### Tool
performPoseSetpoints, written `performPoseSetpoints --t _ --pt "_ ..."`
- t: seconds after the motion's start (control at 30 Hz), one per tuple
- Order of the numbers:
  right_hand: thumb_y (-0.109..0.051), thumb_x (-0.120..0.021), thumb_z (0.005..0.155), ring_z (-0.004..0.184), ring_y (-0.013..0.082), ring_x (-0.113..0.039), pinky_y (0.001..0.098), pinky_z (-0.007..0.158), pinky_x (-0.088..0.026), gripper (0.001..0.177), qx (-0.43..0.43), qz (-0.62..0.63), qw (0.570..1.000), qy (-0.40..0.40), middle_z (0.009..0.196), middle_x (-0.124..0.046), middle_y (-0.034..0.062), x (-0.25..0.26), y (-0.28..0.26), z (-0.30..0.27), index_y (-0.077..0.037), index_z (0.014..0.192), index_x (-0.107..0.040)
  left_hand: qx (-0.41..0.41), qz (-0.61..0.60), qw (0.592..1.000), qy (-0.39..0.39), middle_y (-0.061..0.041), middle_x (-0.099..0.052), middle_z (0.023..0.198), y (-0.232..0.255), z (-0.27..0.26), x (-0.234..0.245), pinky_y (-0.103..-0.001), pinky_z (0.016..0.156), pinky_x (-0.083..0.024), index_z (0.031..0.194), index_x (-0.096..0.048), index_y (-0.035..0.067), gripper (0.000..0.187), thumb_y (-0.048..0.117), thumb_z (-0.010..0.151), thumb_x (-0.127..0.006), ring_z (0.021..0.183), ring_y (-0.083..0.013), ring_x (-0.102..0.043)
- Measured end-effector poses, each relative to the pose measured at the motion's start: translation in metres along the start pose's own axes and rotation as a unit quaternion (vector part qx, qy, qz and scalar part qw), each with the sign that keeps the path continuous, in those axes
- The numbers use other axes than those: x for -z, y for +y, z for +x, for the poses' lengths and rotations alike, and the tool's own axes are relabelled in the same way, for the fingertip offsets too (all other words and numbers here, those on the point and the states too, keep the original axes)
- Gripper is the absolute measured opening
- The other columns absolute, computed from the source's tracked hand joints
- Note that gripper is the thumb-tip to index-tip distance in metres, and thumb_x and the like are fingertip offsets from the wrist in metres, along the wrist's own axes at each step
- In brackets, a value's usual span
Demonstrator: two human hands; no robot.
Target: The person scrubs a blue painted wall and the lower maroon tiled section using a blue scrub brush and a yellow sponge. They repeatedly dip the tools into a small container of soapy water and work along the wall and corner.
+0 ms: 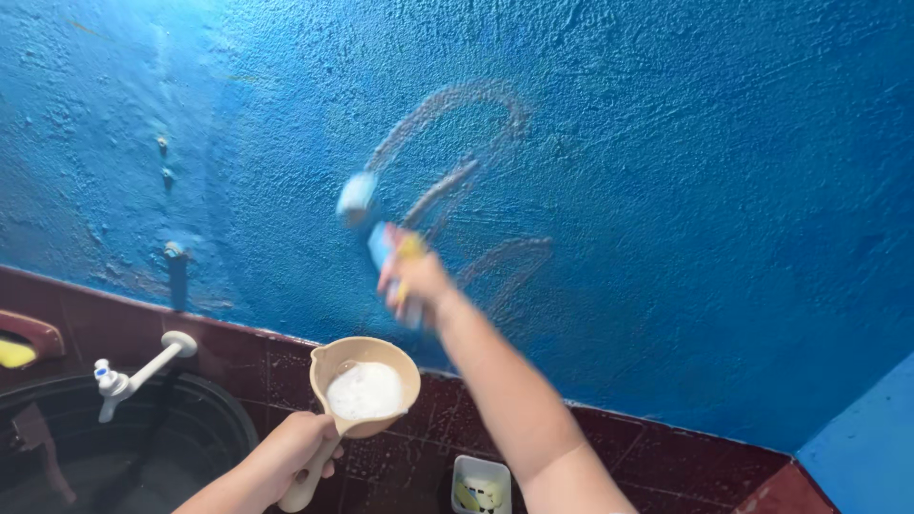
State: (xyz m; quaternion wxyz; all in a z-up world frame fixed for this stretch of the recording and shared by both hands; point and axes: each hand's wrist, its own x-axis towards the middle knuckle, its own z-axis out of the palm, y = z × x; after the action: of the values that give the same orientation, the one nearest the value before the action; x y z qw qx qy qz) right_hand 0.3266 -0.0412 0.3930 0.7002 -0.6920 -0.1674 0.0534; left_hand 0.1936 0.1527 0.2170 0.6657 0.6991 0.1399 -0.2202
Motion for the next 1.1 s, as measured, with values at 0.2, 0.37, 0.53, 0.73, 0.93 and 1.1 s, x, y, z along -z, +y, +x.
performPoseSetpoints --t 0.2,0.37,0.53,0.73,0.93,1.1 --pt "-0.008 -0.061 0.095 0.046 0.0158 -0.056 0.0317 0.036 -0.043 0.057 -0.162 -0.118 0.979 0.028 0.079 -0.067 0.0109 0.034 0.042 -0.041 -0.034 0.145 -0.053 0.007 0.01 1.0 -0.004 -0.012 -0.067 0.083 -0.01 -0.003 0.006 -0.035 0.049 -0.038 0.105 -0.063 0.001 0.028 0.019 0.086 -0.054 0.059 -0.0218 -0.062" --pt "-0.016 -0.058 0.1 0.05 0.0161 -0.056 0.0319 0.039 -0.045 0.06 0.123 0.11 0.978 0.125 0.082 -0.062 0.0123 0.1 -0.066 -0.051 -0.033 0.155 -0.04 0.004 0.008 1.0 0.0 -0.012 -0.065 0.082 -0.022 -0.003 0.008 -0.035 0.047 -0.036 0.102 -0.061 0.001 0.025 0.019 0.086 -0.053 0.057 -0.0221 -0.062" --pt "-0.019 -0.06 0.099 0.044 0.0166 -0.054 0.0327 0.035 -0.045 0.057 0.123 0.137 0.977 0.111 0.077 -0.061 0.0109 0.067 -0.025 -0.034 -0.032 0.152 -0.042 0.012 -0.02 1.0 -0.005 -0.012 -0.065 0.081 -0.035 0.01 -0.006 -0.037 0.048 -0.035 0.1 -0.059 0.001 0.023 0.018 0.085 -0.053 0.055 -0.0216 -0.061" --pt "-0.004 -0.058 0.097 0.05 0.0106 -0.056 0.0305 0.037 -0.041 0.051 -0.143 -0.097 0.985 0.019 0.079 -0.063 0.0057 0.02 0.162 -0.065 -0.026 0.144 -0.057 0.028 -0.028 0.999 -0.021 -0.013 -0.066 0.079 -0.066 0.023 -0.021 -0.039 0.051 -0.039 0.098 -0.06 -0.001 0.024 0.019 0.085 -0.054 0.055 -0.0233 -0.061" --pt "-0.017 -0.066 0.094 0.052 0.0098 -0.055 0.0266 0.043 -0.046 0.054 -0.287 -0.183 0.937 0.079 0.088 -0.069 0.0028 0.146 0.162 -0.136 -0.035 0.144 -0.056 0.045 -0.042 0.998 -0.023 -0.014 -0.065 0.079 -0.095 0.029 -0.038 -0.038 0.053 -0.048 0.097 -0.065 -0.004 0.026 0.018 0.087 -0.055 0.057 -0.0225 -0.061" --pt "-0.01 -0.061 0.091 0.047 0.0115 -0.051 0.0269 0.037 -0.041 0.065 -0.295 -0.088 0.946 0.099 0.082 -0.064 0.0079 0.268 0.151 -0.236 -0.026 0.153 -0.048 0.045 -0.048 0.998 -0.016 -0.017 -0.063 0.077 -0.116 0.031 -0.062 -0.04 0.052 -0.052 0.091 -0.063 -0.008 0.026 0.016 0.089 -0.053 0.055 -0.0255 -0.059"
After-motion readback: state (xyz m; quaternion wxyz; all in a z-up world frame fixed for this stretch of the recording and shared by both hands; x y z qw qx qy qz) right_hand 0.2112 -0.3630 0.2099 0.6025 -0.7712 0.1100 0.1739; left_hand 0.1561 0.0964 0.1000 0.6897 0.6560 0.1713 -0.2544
